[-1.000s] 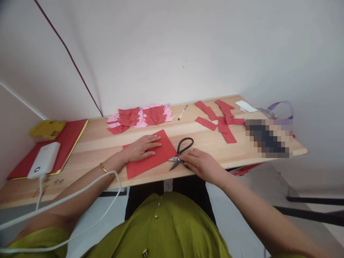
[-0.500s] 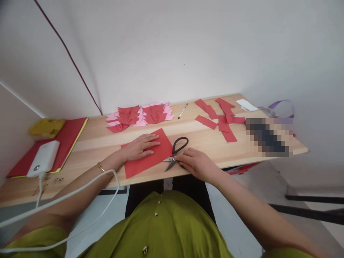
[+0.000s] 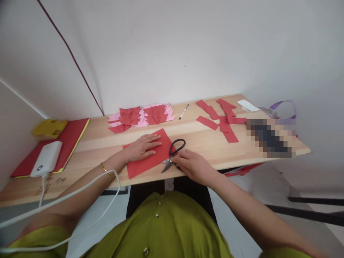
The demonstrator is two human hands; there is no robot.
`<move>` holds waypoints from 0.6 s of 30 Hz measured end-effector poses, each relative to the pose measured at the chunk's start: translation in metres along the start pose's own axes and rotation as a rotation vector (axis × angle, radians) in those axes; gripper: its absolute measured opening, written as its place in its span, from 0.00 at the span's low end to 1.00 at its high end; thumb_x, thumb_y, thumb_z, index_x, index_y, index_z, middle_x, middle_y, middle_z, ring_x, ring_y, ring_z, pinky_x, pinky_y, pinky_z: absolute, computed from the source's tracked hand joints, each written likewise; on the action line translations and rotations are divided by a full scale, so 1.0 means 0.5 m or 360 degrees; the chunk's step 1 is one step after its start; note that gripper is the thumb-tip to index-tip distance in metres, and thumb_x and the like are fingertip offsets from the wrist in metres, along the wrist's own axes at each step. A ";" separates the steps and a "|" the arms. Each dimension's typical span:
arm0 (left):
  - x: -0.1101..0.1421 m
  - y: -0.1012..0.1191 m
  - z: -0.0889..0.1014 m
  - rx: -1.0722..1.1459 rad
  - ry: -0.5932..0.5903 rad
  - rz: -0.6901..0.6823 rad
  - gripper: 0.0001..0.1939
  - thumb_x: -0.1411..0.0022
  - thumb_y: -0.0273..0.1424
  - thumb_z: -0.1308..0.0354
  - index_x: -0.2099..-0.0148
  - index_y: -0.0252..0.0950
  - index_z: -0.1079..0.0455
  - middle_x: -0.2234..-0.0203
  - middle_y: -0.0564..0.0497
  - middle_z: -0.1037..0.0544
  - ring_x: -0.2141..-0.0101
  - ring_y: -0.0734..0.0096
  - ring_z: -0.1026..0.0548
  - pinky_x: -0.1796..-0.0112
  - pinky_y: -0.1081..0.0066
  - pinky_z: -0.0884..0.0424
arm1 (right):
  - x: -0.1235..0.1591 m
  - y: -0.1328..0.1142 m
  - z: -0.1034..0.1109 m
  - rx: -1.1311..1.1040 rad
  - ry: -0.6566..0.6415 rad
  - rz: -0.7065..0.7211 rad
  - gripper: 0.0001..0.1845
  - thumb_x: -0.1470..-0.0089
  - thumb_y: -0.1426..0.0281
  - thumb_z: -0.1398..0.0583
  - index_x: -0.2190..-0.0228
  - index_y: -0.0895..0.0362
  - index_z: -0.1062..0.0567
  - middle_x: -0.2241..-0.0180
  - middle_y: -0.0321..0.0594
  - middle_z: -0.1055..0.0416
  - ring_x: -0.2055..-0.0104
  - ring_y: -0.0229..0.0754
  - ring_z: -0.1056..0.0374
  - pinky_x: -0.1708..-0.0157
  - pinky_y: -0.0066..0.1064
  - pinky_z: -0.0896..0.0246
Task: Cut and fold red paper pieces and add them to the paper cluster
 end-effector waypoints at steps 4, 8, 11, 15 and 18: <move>0.006 0.005 0.016 -0.0168 0.0049 0.0141 0.23 0.36 0.44 0.54 0.40 0.48 0.38 0.37 0.47 0.45 0.39 0.50 0.46 0.43 0.46 0.53 | 0.001 0.009 -0.006 -0.0004 -0.0001 -0.0032 0.17 0.40 0.70 0.49 0.52 0.54 0.28 0.60 0.48 0.30 0.59 0.43 0.32 0.60 0.34 0.33; 0.035 0.015 0.025 -0.0089 0.0086 0.0171 0.22 0.35 0.41 0.56 0.40 0.47 0.38 0.39 0.46 0.40 0.43 0.55 0.40 0.44 0.51 0.45 | 0.002 0.012 -0.006 0.0009 -0.0004 -0.0001 0.17 0.40 0.70 0.49 0.52 0.53 0.28 0.62 0.47 0.29 0.61 0.43 0.32 0.61 0.34 0.33; 0.051 0.012 0.014 -0.0050 0.0062 0.0162 0.22 0.34 0.41 0.57 0.40 0.47 0.38 0.39 0.47 0.40 0.43 0.57 0.40 0.44 0.53 0.45 | -0.006 0.008 -0.008 0.0033 0.0007 0.0030 0.16 0.40 0.69 0.49 0.53 0.54 0.27 0.63 0.47 0.28 0.61 0.43 0.32 0.61 0.34 0.33; 0.055 0.007 0.009 -0.0060 0.0061 0.0164 0.22 0.34 0.42 0.57 0.40 0.47 0.38 0.39 0.47 0.40 0.42 0.56 0.41 0.44 0.52 0.45 | -0.011 -0.004 -0.010 0.0031 0.0030 0.0076 0.16 0.40 0.70 0.49 0.53 0.54 0.28 0.60 0.47 0.28 0.59 0.44 0.32 0.59 0.36 0.33; 0.053 0.006 0.009 -0.0072 0.0044 0.0179 0.23 0.34 0.42 0.57 0.40 0.47 0.38 0.39 0.47 0.40 0.42 0.57 0.41 0.44 0.53 0.45 | -0.004 -0.010 -0.009 -0.0032 0.0006 0.0061 0.16 0.40 0.71 0.49 0.52 0.54 0.28 0.61 0.47 0.28 0.59 0.43 0.31 0.59 0.35 0.32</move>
Point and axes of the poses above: each hand's wrist, its own x-axis away from the middle knuckle, its own z-axis out of the back of the hand, y = z × x, the point moved 10 cm from there along -x, towards the middle knuckle
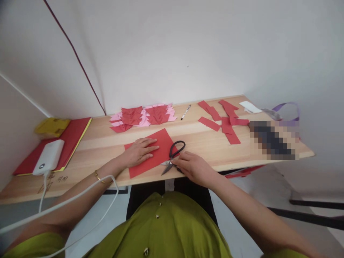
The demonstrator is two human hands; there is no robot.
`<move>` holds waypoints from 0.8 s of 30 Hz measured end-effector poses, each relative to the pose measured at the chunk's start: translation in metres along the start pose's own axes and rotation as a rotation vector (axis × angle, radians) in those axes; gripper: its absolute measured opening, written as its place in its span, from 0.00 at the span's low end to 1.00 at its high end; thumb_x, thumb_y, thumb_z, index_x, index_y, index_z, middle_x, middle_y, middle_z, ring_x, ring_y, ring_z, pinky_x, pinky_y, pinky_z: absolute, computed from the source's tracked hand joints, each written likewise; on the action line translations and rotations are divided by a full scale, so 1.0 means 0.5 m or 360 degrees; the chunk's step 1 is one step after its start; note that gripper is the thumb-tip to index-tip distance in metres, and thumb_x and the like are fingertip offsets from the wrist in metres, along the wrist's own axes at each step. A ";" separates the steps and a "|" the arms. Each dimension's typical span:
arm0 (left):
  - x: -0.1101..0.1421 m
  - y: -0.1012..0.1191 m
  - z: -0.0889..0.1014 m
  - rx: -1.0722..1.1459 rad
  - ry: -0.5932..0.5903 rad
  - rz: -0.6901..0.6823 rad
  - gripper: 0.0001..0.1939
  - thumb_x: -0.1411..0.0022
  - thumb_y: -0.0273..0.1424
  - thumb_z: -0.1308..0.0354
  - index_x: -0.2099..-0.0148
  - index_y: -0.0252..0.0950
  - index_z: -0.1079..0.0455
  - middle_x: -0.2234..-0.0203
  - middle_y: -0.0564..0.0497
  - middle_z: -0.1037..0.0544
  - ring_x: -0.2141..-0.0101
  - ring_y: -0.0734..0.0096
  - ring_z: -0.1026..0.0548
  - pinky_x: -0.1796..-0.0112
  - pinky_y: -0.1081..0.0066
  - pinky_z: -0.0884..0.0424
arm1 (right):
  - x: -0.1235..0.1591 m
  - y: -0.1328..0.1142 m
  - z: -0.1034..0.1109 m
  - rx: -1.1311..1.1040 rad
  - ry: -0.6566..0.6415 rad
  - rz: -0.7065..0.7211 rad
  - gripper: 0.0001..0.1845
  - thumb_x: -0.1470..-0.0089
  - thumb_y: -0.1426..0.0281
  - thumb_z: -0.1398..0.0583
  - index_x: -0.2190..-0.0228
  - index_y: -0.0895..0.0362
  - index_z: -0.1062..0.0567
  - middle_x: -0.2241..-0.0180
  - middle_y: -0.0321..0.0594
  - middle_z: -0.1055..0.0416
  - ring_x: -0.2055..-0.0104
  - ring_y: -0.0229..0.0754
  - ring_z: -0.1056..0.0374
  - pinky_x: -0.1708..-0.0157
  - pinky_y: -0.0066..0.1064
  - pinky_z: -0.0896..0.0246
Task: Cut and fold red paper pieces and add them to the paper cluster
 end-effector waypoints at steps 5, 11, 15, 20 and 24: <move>0.000 0.002 0.000 -0.0029 0.0013 -0.0017 0.23 0.34 0.41 0.57 0.40 0.46 0.39 0.39 0.48 0.40 0.42 0.58 0.41 0.43 0.54 0.46 | -0.002 -0.009 -0.003 0.0020 0.0002 -0.0016 0.16 0.40 0.71 0.49 0.53 0.54 0.27 0.61 0.47 0.28 0.58 0.43 0.31 0.58 0.35 0.32; 0.000 0.004 0.001 -0.0034 0.0006 -0.0018 0.23 0.34 0.42 0.57 0.40 0.46 0.38 0.39 0.48 0.40 0.42 0.59 0.41 0.43 0.55 0.46 | -0.017 -0.023 -0.021 0.0037 -0.0017 0.0044 0.16 0.40 0.71 0.49 0.53 0.55 0.28 0.60 0.47 0.28 0.57 0.43 0.32 0.57 0.36 0.33; 0.000 0.004 0.002 -0.0038 0.0005 -0.0015 0.23 0.34 0.41 0.57 0.40 0.46 0.38 0.39 0.47 0.39 0.42 0.59 0.41 0.43 0.55 0.46 | -0.018 -0.025 -0.026 0.0035 -0.0040 0.0014 0.16 0.40 0.72 0.49 0.53 0.56 0.28 0.62 0.46 0.28 0.58 0.43 0.33 0.58 0.35 0.34; 0.001 0.003 0.000 -0.0048 0.0023 -0.0026 0.22 0.34 0.41 0.57 0.40 0.47 0.39 0.39 0.48 0.40 0.42 0.58 0.41 0.44 0.53 0.45 | -0.035 -0.044 -0.039 0.0114 -0.0028 0.0065 0.15 0.40 0.71 0.49 0.55 0.57 0.27 0.62 0.46 0.27 0.60 0.43 0.32 0.60 0.35 0.34; 0.002 0.001 -0.003 -0.0041 0.0009 -0.0017 0.22 0.34 0.41 0.57 0.40 0.47 0.39 0.38 0.50 0.41 0.42 0.59 0.42 0.44 0.54 0.45 | -0.033 -0.051 -0.044 0.0105 -0.0032 0.0085 0.15 0.39 0.71 0.49 0.54 0.57 0.27 0.62 0.46 0.27 0.60 0.42 0.32 0.60 0.33 0.34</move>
Point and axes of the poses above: each hand's wrist, its own x-axis away from the middle knuckle, its own z-axis out of the back of the hand, y = z × x, the point moved 10 cm from there along -x, towards the middle knuckle
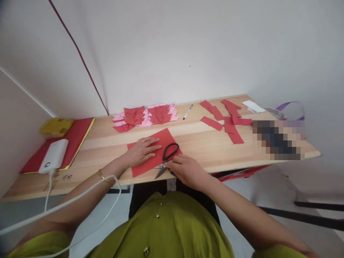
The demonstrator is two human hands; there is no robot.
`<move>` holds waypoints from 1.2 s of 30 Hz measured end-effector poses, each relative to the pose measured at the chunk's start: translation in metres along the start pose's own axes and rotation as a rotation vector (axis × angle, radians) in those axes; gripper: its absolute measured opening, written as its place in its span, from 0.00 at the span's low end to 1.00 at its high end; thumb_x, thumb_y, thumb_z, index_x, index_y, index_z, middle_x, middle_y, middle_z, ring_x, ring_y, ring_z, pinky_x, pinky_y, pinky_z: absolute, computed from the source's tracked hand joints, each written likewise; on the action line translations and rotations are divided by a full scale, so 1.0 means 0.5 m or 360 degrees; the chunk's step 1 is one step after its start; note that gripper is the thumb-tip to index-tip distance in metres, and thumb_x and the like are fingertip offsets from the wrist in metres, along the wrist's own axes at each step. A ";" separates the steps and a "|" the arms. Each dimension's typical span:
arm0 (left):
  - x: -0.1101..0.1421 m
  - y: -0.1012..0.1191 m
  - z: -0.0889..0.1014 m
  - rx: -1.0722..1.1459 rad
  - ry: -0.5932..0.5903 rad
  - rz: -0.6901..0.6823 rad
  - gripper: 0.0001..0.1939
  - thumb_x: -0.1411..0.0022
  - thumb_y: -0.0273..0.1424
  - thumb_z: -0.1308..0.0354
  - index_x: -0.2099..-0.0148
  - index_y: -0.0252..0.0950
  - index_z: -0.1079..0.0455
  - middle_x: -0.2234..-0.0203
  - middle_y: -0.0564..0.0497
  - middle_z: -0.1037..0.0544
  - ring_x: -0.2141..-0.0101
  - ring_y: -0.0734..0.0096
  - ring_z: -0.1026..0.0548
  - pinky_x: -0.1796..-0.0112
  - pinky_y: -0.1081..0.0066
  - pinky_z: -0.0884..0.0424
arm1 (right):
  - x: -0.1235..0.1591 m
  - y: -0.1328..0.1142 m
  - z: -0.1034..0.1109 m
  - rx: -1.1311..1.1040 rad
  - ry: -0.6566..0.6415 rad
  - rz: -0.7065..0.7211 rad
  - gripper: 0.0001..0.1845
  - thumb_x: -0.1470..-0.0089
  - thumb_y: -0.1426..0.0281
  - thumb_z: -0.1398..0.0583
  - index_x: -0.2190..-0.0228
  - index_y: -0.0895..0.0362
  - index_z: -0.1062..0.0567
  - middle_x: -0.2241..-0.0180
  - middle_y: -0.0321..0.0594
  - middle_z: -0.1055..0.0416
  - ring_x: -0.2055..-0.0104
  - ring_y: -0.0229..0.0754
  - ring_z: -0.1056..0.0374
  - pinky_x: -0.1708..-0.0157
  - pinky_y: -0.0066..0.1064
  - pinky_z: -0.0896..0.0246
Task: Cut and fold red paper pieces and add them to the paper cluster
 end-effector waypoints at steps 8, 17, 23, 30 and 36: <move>0.000 -0.004 -0.006 -0.0011 0.0003 0.0000 0.22 0.34 0.41 0.57 0.39 0.47 0.40 0.38 0.49 0.41 0.41 0.59 0.42 0.43 0.54 0.46 | -0.010 -0.013 -0.007 0.0081 -0.0008 0.0005 0.16 0.39 0.71 0.50 0.55 0.58 0.26 0.64 0.46 0.27 0.62 0.42 0.33 0.62 0.33 0.35; 0.001 -0.005 -0.009 -0.0051 0.0027 -0.0008 0.23 0.34 0.42 0.57 0.39 0.47 0.39 0.39 0.49 0.41 0.42 0.59 0.42 0.44 0.55 0.45 | -0.009 -0.017 -0.010 0.0082 -0.0008 -0.0035 0.15 0.39 0.71 0.50 0.55 0.57 0.26 0.65 0.45 0.27 0.63 0.42 0.34 0.62 0.33 0.36; 0.001 -0.005 -0.008 -0.0061 0.0027 -0.0017 0.23 0.34 0.42 0.57 0.39 0.47 0.41 0.39 0.49 0.41 0.42 0.59 0.42 0.44 0.55 0.45 | -0.014 -0.012 -0.019 -0.0001 -0.0098 -0.0077 0.16 0.40 0.71 0.50 0.54 0.57 0.27 0.64 0.46 0.27 0.62 0.42 0.33 0.62 0.33 0.37; 0.001 -0.005 -0.010 -0.0071 0.0020 0.0001 0.23 0.34 0.42 0.58 0.39 0.47 0.40 0.39 0.50 0.41 0.42 0.60 0.42 0.43 0.56 0.46 | -0.016 0.011 -0.013 -0.0246 -0.0262 -0.0163 0.17 0.39 0.68 0.50 0.53 0.54 0.27 0.60 0.45 0.29 0.59 0.41 0.32 0.59 0.32 0.36; 0.001 -0.003 -0.009 -0.0070 0.0031 0.0030 0.23 0.34 0.42 0.58 0.39 0.47 0.40 0.39 0.48 0.41 0.41 0.58 0.43 0.44 0.54 0.46 | -0.006 0.010 -0.018 -0.0164 -0.0219 -0.0253 0.17 0.39 0.70 0.50 0.52 0.56 0.28 0.62 0.46 0.28 0.60 0.42 0.33 0.60 0.33 0.37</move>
Point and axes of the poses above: each hand's wrist, its own x-axis away from the middle knuckle, its own z-axis out of the back of the hand, y = z × x, the point moved 10 cm from there along -x, towards the middle knuckle
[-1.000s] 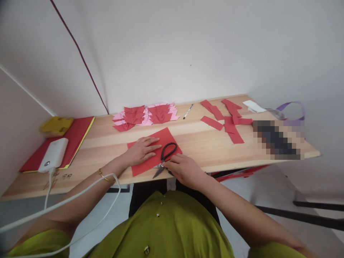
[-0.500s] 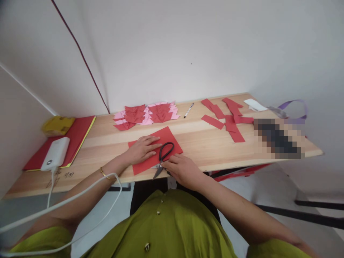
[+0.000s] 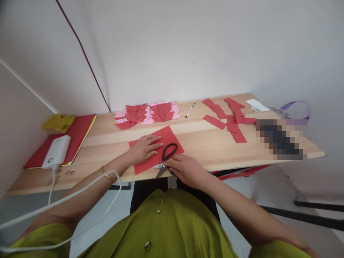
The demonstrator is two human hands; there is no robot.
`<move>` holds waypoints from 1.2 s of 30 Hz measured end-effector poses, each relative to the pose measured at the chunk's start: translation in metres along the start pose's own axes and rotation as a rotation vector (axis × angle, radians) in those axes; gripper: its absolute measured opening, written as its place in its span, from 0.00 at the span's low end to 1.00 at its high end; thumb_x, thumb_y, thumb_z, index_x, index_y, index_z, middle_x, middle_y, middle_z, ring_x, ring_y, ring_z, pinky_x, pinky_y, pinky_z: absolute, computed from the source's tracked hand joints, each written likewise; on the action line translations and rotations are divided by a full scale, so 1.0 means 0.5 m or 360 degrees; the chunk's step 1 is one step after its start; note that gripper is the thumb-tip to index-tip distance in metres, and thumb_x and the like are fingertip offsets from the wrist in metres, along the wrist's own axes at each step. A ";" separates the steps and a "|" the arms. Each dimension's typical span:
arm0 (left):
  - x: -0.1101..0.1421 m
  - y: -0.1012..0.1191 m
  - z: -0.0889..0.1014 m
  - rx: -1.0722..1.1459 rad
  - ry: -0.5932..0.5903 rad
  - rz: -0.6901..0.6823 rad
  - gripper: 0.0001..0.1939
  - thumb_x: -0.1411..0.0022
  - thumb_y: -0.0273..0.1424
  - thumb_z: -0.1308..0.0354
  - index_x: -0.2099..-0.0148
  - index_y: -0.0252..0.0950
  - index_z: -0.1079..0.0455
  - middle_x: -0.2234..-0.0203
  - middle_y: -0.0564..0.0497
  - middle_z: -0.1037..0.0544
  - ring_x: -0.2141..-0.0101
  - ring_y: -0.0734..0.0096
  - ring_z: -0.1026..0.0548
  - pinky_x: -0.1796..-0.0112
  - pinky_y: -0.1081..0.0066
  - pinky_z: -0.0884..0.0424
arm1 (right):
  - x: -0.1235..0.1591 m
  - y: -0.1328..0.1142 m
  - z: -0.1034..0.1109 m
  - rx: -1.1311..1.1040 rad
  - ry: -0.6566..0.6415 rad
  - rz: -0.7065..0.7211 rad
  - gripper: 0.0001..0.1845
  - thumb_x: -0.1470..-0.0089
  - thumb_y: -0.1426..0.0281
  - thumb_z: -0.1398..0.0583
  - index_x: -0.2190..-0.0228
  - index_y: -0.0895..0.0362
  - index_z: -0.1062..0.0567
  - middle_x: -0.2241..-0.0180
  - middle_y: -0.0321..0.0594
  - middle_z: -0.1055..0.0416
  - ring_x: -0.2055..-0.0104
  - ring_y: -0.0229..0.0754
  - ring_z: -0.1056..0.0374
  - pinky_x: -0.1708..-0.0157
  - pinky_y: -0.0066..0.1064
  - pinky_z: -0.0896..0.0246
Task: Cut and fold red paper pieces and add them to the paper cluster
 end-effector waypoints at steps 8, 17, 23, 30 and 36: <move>-0.001 -0.001 0.000 0.0022 -0.0001 0.0007 0.23 0.34 0.42 0.58 0.40 0.46 0.39 0.39 0.49 0.40 0.41 0.60 0.42 0.43 0.56 0.46 | -0.012 -0.039 -0.017 0.0152 0.0170 0.0051 0.15 0.41 0.73 0.48 0.54 0.59 0.27 0.65 0.47 0.28 0.63 0.43 0.34 0.63 0.34 0.38; -0.001 0.000 0.001 0.0038 0.0011 -0.0010 0.23 0.34 0.41 0.58 0.40 0.45 0.39 0.39 0.47 0.39 0.42 0.59 0.42 0.44 0.54 0.46 | -0.016 -0.052 -0.027 0.0135 0.0154 0.0068 0.15 0.41 0.73 0.48 0.55 0.59 0.27 0.67 0.46 0.29 0.63 0.43 0.34 0.63 0.32 0.38; 0.001 0.006 0.004 0.0030 0.0005 -0.0034 0.22 0.33 0.39 0.59 0.40 0.45 0.39 0.39 0.48 0.40 0.42 0.60 0.42 0.44 0.55 0.47 | -0.017 -0.068 -0.040 0.0158 0.0213 0.0140 0.14 0.43 0.74 0.47 0.56 0.59 0.27 0.66 0.46 0.29 0.64 0.42 0.35 0.63 0.32 0.39; 0.001 0.006 0.012 0.0046 0.0048 0.0011 0.22 0.32 0.37 0.61 0.40 0.43 0.39 0.40 0.48 0.38 0.42 0.60 0.42 0.45 0.54 0.45 | -0.027 -0.080 -0.052 0.0195 0.0197 0.0097 0.14 0.42 0.73 0.47 0.56 0.58 0.27 0.67 0.45 0.29 0.64 0.42 0.35 0.65 0.31 0.42; 0.000 0.006 0.012 0.0055 0.0039 0.0020 0.22 0.32 0.36 0.61 0.39 0.41 0.40 0.40 0.48 0.38 0.42 0.60 0.42 0.45 0.55 0.45 | -0.029 -0.095 -0.056 0.0214 0.0201 0.0130 0.14 0.43 0.74 0.47 0.56 0.58 0.27 0.67 0.44 0.29 0.65 0.41 0.36 0.65 0.31 0.43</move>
Point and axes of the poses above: each hand's wrist, its own x-axis away from the middle knuckle, its own z-axis out of the back of the hand, y = z × x, the point moved 10 cm from there along -x, towards the middle knuckle
